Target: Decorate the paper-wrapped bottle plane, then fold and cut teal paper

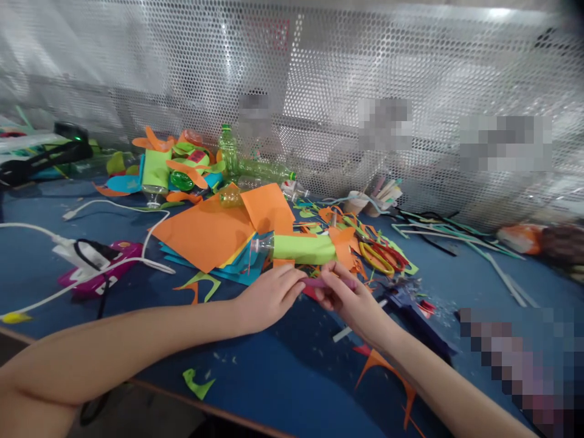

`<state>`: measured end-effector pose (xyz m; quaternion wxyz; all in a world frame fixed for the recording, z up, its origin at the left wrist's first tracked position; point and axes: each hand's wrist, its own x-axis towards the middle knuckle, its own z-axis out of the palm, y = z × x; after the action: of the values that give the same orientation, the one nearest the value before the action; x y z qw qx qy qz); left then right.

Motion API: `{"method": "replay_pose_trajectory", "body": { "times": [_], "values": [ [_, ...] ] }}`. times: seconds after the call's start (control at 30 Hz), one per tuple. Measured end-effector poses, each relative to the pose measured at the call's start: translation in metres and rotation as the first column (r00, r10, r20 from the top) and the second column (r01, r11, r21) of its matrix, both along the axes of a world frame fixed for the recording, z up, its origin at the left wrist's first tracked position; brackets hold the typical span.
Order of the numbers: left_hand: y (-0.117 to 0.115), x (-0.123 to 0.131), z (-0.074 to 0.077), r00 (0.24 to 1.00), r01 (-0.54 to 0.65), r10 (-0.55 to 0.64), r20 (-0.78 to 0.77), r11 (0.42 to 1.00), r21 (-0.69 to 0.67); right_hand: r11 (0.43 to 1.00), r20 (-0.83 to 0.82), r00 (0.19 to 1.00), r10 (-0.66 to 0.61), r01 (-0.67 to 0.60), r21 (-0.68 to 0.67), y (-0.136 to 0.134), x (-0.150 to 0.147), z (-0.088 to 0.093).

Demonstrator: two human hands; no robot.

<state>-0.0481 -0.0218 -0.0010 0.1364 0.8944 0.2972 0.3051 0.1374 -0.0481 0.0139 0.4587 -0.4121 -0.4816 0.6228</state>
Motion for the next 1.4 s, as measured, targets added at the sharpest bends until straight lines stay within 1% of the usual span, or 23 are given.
{"method": "replay_pose_trajectory", "body": {
  "times": [0.07, 0.17, 0.27, 0.33, 0.43, 0.57, 0.7, 0.9, 1.07, 1.13, 1.2, 1.27, 1.3, 1.33, 1.37, 1.4],
  "values": [
    [-0.001, 0.001, 0.002, 0.999, 0.053, -0.053, 0.004, 0.991, -0.120, 0.999, 0.038, 0.999, -0.010, 0.008, 0.044, 0.000, -0.001, -0.005],
    [-0.001, 0.001, 0.006, 0.991, 0.122, -0.134, -0.017, 0.946, -0.302, 0.996, 0.101, 0.995, -0.001, -0.008, 0.091, 0.001, -0.001, -0.009],
    [0.002, 0.001, 0.007, 0.979, 0.184, -0.205, -0.009, 0.898, -0.401, 0.993, 0.186, 0.983, 0.000, -0.023, 0.118, 0.000, -0.003, -0.013],
    [0.003, 0.001, 0.006, 0.972, 0.208, -0.233, -0.009, 0.883, -0.420, 0.989, 0.211, 0.977, -0.026, -0.006, 0.146, -0.001, -0.004, -0.015],
    [0.004, 0.001, 0.005, 0.971, 0.208, -0.238, -0.026, 0.891, -0.404, 0.984, 0.157, 0.986, -0.061, 0.034, 0.172, -0.002, -0.006, -0.019],
    [0.005, 0.001, 0.011, 0.969, 0.202, -0.242, -0.050, 0.892, -0.405, 0.985, 0.107, 0.991, -0.080, 0.062, 0.161, -0.004, -0.005, -0.022],
    [0.008, 0.001, 0.017, 0.960, 0.196, -0.262, -0.101, 0.883, -0.426, 0.985, 0.153, 0.982, -0.108, 0.085, 0.151, -0.006, -0.002, -0.025],
    [0.011, 0.000, 0.017, 0.952, 0.196, -0.278, -0.124, 0.872, -0.449, 0.977, 0.244, 0.956, -0.165, 0.125, 0.174, -0.007, 0.002, -0.031],
    [0.016, -0.001, 0.015, 0.947, 0.243, -0.313, -0.071, 0.844, -0.479, 0.957, 0.302, 0.928, -0.221, 0.145, 0.253, -0.007, 0.008, -0.037],
    [0.017, -0.001, 0.013, 0.946, 0.267, -0.322, -0.030, 0.831, -0.489, 0.955, 0.296, 0.927, -0.231, 0.157, 0.253, -0.007, 0.009, -0.037],
    [0.017, -0.002, 0.011, 0.955, 0.268, -0.293, 0.038, 0.807, -0.526, 0.955, 0.267, 0.929, -0.256, 0.200, 0.219, -0.006, 0.007, -0.035],
    [0.016, -0.005, 0.009, 0.973, 0.230, -0.194, 0.124, 0.781, -0.580, 0.944, 0.194, 0.928, -0.318, 0.291, 0.157, -0.004, 0.004, -0.030],
    [0.014, -0.006, 0.008, 0.978, 0.203, -0.129, 0.166, 0.781, -0.591, 0.932, 0.141, 0.923, -0.357, 0.344, 0.111, -0.003, 0.003, -0.026],
    [0.013, -0.008, 0.008, 0.977, 0.174, -0.068, 0.201, 0.797, -0.578, 0.916, 0.081, 0.913, -0.400, 0.397, 0.052, -0.001, 0.001, -0.022],
    [0.012, -0.009, 0.009, 0.974, 0.140, -0.019, 0.227, 0.834, -0.533, 0.900, 0.026, 0.900, -0.435, 0.436, -0.009, 0.001, 0.000, -0.018],
    [0.012, -0.010, 0.009, 0.971, 0.099, 0.014, 0.237, 0.883, -0.458, 0.887, -0.020, 0.887, -0.460, 0.459, -0.056, 0.002, 0.000, -0.015]
  ]
}}
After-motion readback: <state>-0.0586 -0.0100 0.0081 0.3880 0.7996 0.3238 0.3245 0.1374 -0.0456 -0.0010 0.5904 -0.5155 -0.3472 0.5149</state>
